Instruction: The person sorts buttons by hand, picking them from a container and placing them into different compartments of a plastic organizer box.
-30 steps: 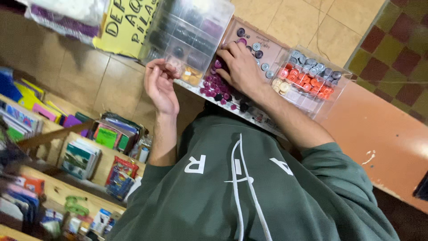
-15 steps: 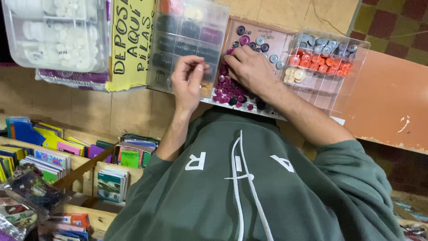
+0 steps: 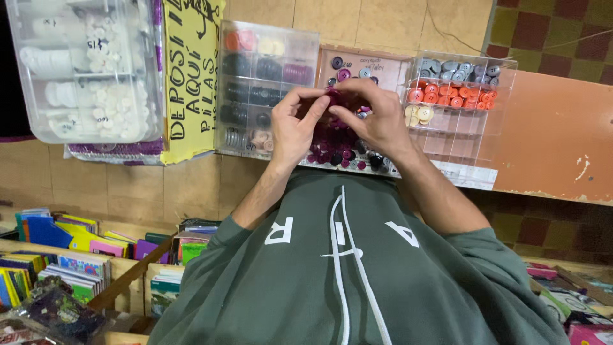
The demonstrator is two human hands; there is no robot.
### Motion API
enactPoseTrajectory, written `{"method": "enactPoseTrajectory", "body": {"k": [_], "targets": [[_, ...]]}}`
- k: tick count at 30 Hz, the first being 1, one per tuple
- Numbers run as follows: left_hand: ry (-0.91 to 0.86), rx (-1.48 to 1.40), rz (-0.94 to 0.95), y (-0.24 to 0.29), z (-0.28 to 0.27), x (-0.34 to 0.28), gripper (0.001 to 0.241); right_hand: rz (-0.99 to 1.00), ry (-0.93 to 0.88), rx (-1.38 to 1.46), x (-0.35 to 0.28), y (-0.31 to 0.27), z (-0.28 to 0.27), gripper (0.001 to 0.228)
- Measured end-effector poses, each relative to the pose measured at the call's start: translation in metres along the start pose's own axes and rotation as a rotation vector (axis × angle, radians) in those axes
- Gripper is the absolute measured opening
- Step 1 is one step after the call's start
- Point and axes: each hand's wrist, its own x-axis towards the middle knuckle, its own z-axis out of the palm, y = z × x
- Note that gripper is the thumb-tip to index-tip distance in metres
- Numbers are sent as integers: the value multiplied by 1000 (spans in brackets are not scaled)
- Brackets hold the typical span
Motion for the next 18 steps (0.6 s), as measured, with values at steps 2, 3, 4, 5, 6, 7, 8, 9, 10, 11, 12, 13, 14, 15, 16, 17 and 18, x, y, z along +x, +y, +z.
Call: {"method": "enactPoseTrajectory", "body": {"k": [2,3,4,5,6,7,8,9,10,11,12,13,14,15,16,17,18], "targets": [[8,-112,-79,-4,-1,3,12,-30,42,-48,0,-1,3,39],[24,-167,-104,-5,0,5,12,-48,75,-46,1,-4,3,37],[37,-220,-131,-6,1,6,13,-64,109,-43,2,-7,3,36],[28,-220,-129,-9,3,8,13,-64,118,-46,2,-8,3,36],[31,-217,-109,-12,4,10,14,-63,130,-56,3,-8,3,35],[34,-215,-89,-15,5,13,16,-62,142,-65,5,-9,4,34],[25,-215,-90,-12,5,15,16,-60,150,-68,6,-11,3,34],[8,-170,-58,-9,4,18,14,-54,156,-53,8,-14,3,32],[-5,-126,-27,-6,4,21,12,-49,157,-37,11,-16,2,30],[-11,-127,-28,-4,4,24,12,-47,161,-40,11,-14,0,30],[-32,-149,9,-3,4,25,12,-44,165,-33,11,-13,0,27],[-53,-171,46,-2,3,26,11,-42,169,-26,11,-11,0,24],[-55,-171,40,-1,2,27,11,-36,170,-25,12,-13,-1,24],[-76,-147,91,0,0,29,14,-12,167,46,13,-15,-2,24],[-96,-124,143,1,-1,30,16,11,163,116,14,-16,-3,23],[-98,-125,139,3,-3,31,16,16,165,115,13,-17,-2,23],[-95,-91,163,5,-5,32,16,26,156,161,13,-18,0,21]]}}
